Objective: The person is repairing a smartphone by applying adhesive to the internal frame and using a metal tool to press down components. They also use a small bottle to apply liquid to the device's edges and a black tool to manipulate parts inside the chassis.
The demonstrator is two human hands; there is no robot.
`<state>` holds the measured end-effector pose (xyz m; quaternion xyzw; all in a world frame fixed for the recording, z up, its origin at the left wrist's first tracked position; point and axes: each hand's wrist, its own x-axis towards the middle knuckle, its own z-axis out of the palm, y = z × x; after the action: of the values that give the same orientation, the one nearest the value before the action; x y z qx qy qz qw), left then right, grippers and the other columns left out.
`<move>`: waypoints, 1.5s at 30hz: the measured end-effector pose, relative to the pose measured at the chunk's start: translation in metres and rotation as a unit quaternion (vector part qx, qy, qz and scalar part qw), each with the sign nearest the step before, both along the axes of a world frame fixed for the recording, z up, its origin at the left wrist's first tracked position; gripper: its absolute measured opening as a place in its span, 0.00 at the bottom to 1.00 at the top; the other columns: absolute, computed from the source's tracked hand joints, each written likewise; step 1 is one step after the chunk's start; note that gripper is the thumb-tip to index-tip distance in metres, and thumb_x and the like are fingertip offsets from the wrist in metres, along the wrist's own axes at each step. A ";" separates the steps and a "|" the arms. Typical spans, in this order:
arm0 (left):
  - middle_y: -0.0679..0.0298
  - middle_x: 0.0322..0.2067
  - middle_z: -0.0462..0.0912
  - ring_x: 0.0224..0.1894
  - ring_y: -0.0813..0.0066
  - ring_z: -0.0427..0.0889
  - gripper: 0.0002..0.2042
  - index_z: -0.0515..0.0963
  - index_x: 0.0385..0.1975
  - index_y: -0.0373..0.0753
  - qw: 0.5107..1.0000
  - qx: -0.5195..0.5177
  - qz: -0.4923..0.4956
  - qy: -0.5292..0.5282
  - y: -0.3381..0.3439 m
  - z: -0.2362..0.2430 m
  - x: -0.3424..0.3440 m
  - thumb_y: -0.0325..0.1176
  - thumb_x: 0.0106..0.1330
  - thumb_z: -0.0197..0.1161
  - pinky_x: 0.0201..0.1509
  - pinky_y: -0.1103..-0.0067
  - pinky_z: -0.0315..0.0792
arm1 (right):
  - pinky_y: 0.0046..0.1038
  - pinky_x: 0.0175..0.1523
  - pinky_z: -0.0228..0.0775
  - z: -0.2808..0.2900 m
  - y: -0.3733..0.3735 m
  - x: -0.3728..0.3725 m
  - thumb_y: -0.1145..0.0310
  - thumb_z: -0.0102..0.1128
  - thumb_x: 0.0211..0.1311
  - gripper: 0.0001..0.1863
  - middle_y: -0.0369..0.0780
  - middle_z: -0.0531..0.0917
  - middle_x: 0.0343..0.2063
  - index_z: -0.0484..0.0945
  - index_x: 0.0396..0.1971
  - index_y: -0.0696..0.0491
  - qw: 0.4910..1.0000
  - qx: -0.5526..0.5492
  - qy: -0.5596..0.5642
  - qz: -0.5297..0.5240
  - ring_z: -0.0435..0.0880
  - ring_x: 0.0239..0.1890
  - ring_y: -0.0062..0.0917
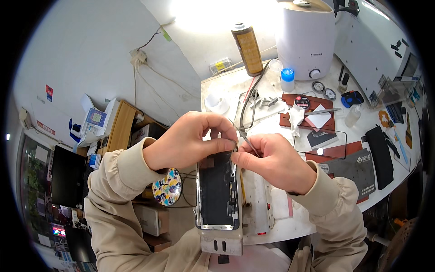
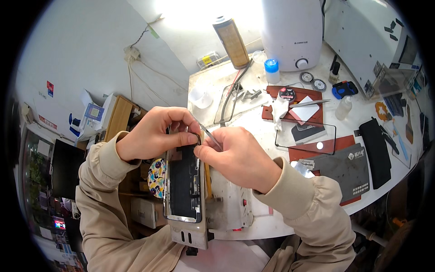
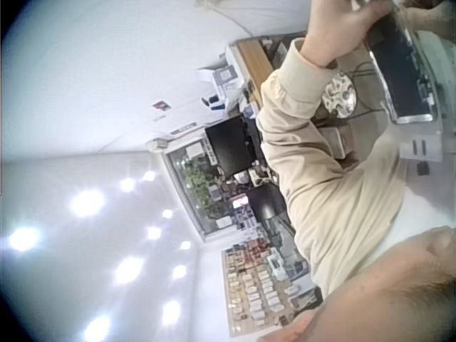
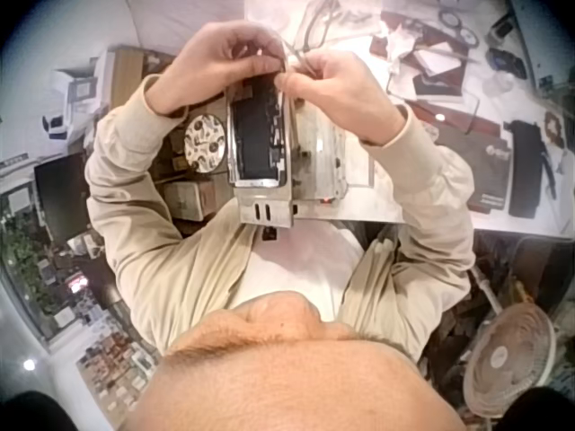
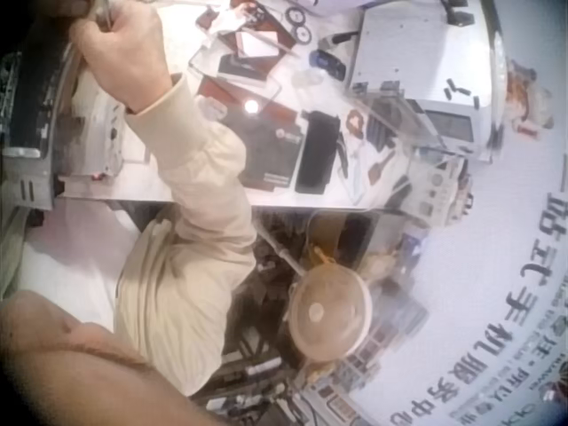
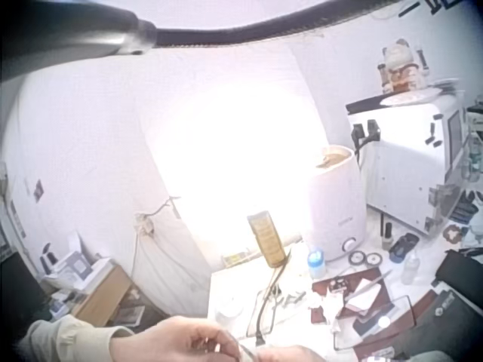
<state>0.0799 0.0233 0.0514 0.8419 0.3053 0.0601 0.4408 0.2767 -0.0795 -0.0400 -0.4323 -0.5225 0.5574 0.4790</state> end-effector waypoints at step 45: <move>0.65 0.40 0.89 0.37 0.72 0.84 0.13 0.88 0.42 0.37 0.894 0.405 -0.147 -0.122 -0.124 -0.015 -0.089 0.28 0.56 0.72 0.35 0.79 0.74 | 0.23 0.24 0.61 0.022 -0.124 -0.019 0.68 0.71 0.71 0.09 0.35 0.80 0.20 0.86 0.36 0.60 0.985 -0.025 -0.160 -0.064 0.69 0.18 0.13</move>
<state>-0.0093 -0.1002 0.0361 0.9689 0.0714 0.2149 0.0993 0.2578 -0.2031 -0.0183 -0.5604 -0.5497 0.4616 0.4132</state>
